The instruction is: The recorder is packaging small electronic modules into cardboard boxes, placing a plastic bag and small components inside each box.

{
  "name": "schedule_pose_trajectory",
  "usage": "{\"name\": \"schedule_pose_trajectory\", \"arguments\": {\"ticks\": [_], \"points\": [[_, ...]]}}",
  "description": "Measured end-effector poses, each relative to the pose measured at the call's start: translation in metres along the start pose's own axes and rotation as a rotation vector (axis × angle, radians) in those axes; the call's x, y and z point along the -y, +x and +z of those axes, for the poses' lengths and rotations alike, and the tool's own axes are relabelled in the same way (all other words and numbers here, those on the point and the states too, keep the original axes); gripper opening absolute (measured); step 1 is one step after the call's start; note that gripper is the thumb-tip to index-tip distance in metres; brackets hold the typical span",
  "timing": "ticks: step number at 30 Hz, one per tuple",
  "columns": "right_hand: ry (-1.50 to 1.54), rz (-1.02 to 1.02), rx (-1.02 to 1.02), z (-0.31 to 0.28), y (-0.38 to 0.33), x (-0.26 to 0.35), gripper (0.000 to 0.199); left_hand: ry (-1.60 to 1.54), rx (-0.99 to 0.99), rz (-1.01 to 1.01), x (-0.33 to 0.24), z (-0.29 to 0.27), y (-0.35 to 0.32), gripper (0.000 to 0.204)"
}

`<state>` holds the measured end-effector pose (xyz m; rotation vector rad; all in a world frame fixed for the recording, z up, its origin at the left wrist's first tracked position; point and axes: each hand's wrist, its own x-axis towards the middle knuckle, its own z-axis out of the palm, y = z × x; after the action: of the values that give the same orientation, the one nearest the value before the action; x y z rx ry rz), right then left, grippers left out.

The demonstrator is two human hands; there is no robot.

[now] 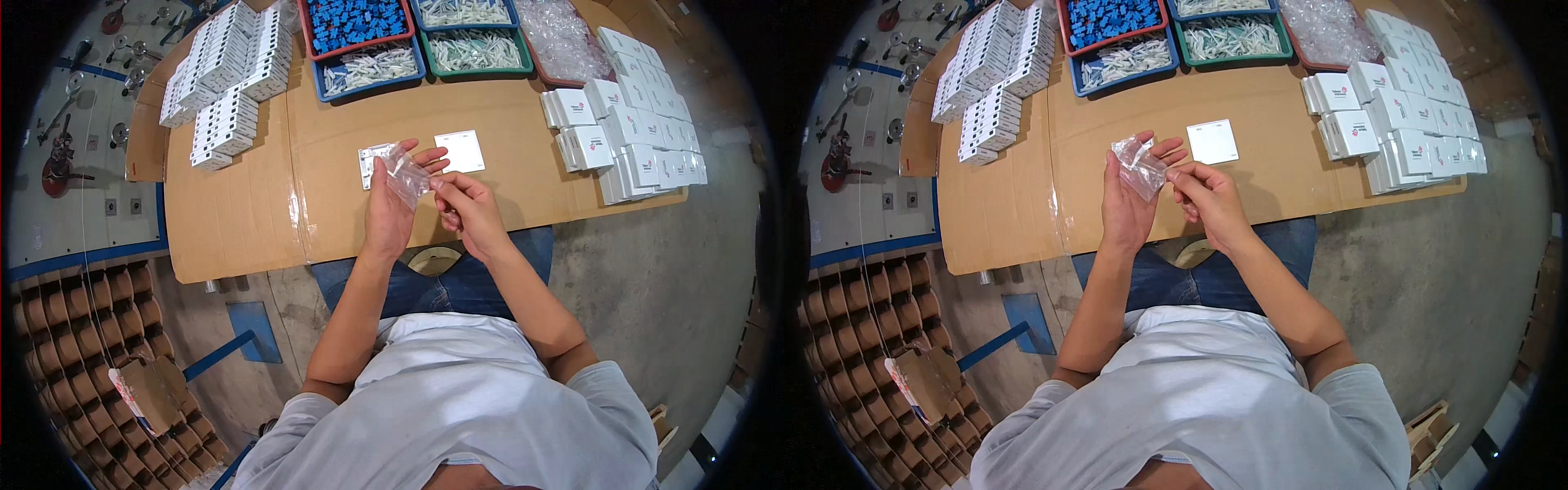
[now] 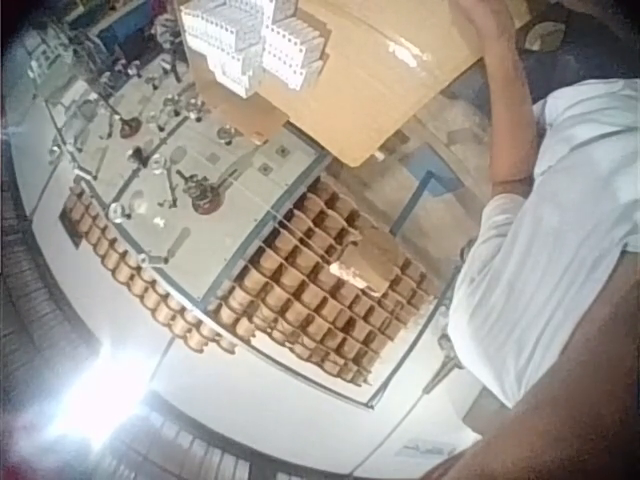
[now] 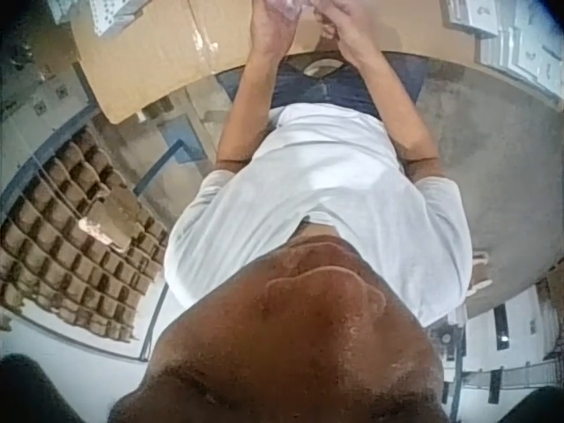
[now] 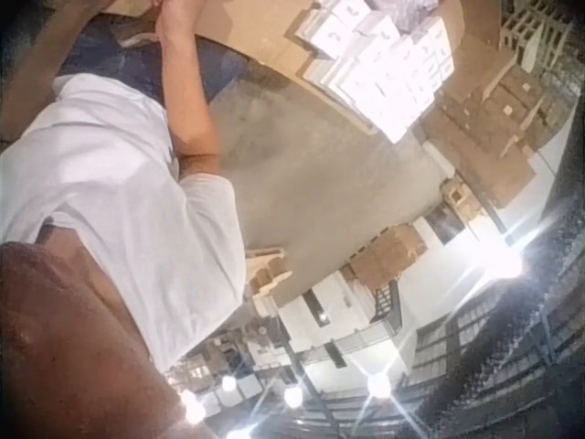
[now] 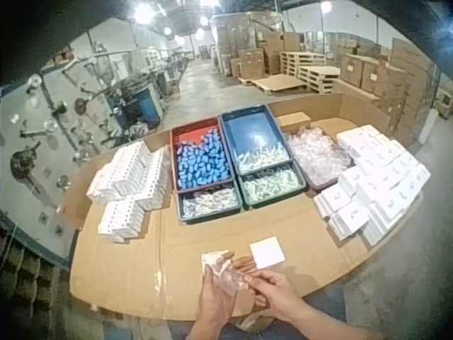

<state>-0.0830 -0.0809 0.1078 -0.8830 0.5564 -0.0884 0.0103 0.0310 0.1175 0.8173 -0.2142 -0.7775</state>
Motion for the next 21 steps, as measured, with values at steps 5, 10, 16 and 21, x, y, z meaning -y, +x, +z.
{"name": "schedule_pose_trajectory", "arguments": {"ticks": [5,10,16,21], "points": [[-0.033,-0.087,-0.031,-0.0035,0.0014,0.0005,0.014,0.004,0.02,-0.005,0.0024,-0.0015,-0.0003,0.061],[-0.038,0.013,0.01,0.0002,-0.0019,0.0023,0.013,0.018,0.011,0.003,-0.0006,-0.0025,0.0006,0.062],[0.022,0.071,0.093,0.0006,0.0001,-0.0004,0.011,0.011,0.066,0.021,-0.0002,-0.0065,0.0013,0.059],[0.134,0.07,0.094,-0.0025,0.001,-0.0018,0.012,0.068,0.077,0.048,-0.0041,-0.0077,0.0009,0.064]]}}
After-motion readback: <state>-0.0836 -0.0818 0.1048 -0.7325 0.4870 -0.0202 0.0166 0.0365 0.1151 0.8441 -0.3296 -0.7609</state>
